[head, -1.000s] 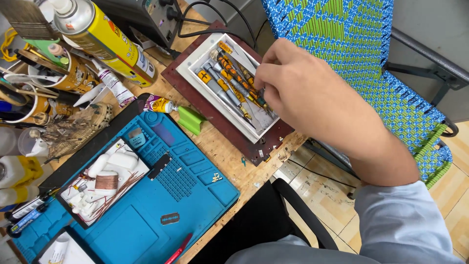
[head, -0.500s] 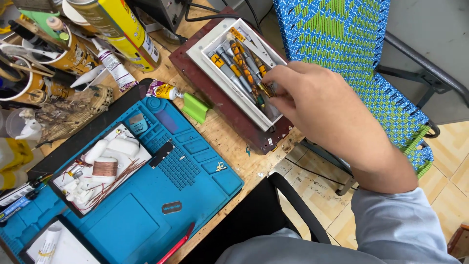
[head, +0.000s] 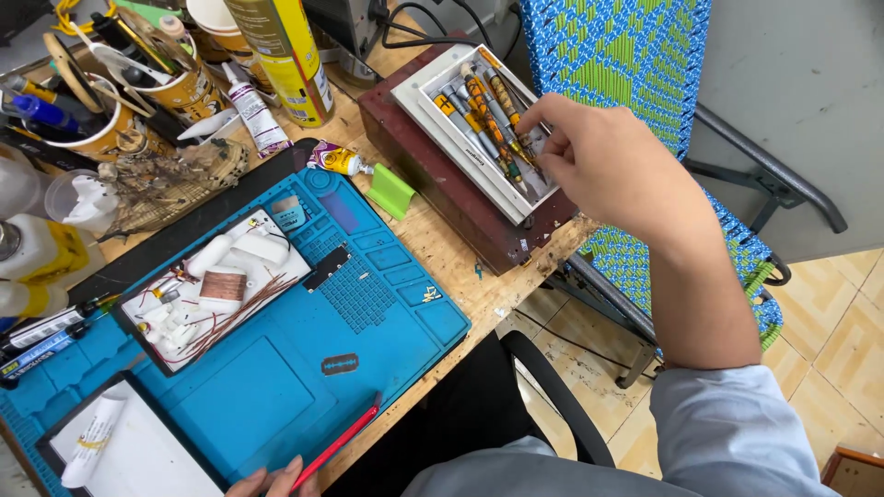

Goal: Repairing a smartphone by prying the back cover off using a razor blade and a prying tool.

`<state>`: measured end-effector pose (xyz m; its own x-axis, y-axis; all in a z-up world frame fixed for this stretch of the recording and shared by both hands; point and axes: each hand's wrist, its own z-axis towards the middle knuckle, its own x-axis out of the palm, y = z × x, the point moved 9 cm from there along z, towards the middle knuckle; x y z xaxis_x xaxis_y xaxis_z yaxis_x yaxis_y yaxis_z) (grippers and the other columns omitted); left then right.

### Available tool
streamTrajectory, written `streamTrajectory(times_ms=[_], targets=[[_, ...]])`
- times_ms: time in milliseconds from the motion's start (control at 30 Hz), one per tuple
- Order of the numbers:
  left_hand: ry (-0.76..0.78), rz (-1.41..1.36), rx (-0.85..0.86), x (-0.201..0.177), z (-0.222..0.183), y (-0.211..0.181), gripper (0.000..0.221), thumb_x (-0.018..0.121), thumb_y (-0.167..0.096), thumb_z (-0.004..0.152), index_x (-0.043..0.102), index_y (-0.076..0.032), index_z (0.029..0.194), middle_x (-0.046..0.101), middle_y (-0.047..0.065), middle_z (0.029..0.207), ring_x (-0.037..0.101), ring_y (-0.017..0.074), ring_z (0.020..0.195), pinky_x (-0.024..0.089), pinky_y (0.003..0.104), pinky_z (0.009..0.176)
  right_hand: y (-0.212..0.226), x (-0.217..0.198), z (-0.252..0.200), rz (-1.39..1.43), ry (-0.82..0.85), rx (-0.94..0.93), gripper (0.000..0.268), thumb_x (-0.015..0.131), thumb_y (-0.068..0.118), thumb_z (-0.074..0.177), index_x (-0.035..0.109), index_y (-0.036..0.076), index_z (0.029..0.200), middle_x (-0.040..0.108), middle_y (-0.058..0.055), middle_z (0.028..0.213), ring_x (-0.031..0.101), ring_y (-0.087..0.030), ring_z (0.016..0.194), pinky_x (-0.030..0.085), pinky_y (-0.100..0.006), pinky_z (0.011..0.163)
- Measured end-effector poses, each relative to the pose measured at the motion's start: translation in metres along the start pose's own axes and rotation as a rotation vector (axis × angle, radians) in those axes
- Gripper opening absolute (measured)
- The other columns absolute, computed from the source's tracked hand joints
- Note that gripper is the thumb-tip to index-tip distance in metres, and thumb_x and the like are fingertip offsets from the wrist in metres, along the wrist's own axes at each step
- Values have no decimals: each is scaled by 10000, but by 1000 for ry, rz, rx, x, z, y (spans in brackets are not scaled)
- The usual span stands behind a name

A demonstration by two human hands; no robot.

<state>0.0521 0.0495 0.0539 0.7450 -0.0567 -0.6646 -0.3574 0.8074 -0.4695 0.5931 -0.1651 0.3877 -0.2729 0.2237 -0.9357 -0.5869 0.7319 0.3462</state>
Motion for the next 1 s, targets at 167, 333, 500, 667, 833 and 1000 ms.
streamTrajectory(times_ms=[167,333,500,667,833,1000], targets=[[122,61,-43,11,-11,17,387,927,-306,855,803,-140,1182,570,235,1358,621,245,862,596,405,790,-9,3,-1,28,-7,12,340,549,29,1002,655,91,1319,813,-42,924,732,-344,893,498,-507,778],[148,72,-111,12,-13,23,387,926,-271,860,799,-125,1196,581,220,1399,649,255,974,606,419,846,-20,10,0,-59,-89,143,109,638,93,956,730,129,911,780,-10,880,686,-327,885,517,-500,843],[128,75,-48,11,-6,27,394,937,-260,852,802,-133,1199,572,225,1378,632,249,940,610,411,827,-18,13,3,-5,-91,95,78,654,78,961,716,125,964,781,-18,866,697,-317,884,516,-507,800],[164,85,-89,1,24,-3,430,883,-311,888,791,-108,1256,579,220,1429,657,305,1139,621,426,860,-17,11,8,33,-140,140,212,590,173,1094,742,68,989,787,-147,888,690,-421,861,492,-573,725],[112,79,-99,-11,50,-26,341,865,-314,938,837,-93,1196,598,197,1335,671,290,1046,633,414,857,-16,21,49,-104,-123,110,470,888,394,1000,672,47,768,718,-227,775,682,-510,830,531,-606,768],[140,83,-178,-18,64,-43,344,863,-306,927,851,-102,1204,647,168,1298,692,287,1053,636,416,869,-16,24,74,-101,14,209,428,892,384,946,699,6,888,725,-184,863,678,-400,815,558,-537,713]])
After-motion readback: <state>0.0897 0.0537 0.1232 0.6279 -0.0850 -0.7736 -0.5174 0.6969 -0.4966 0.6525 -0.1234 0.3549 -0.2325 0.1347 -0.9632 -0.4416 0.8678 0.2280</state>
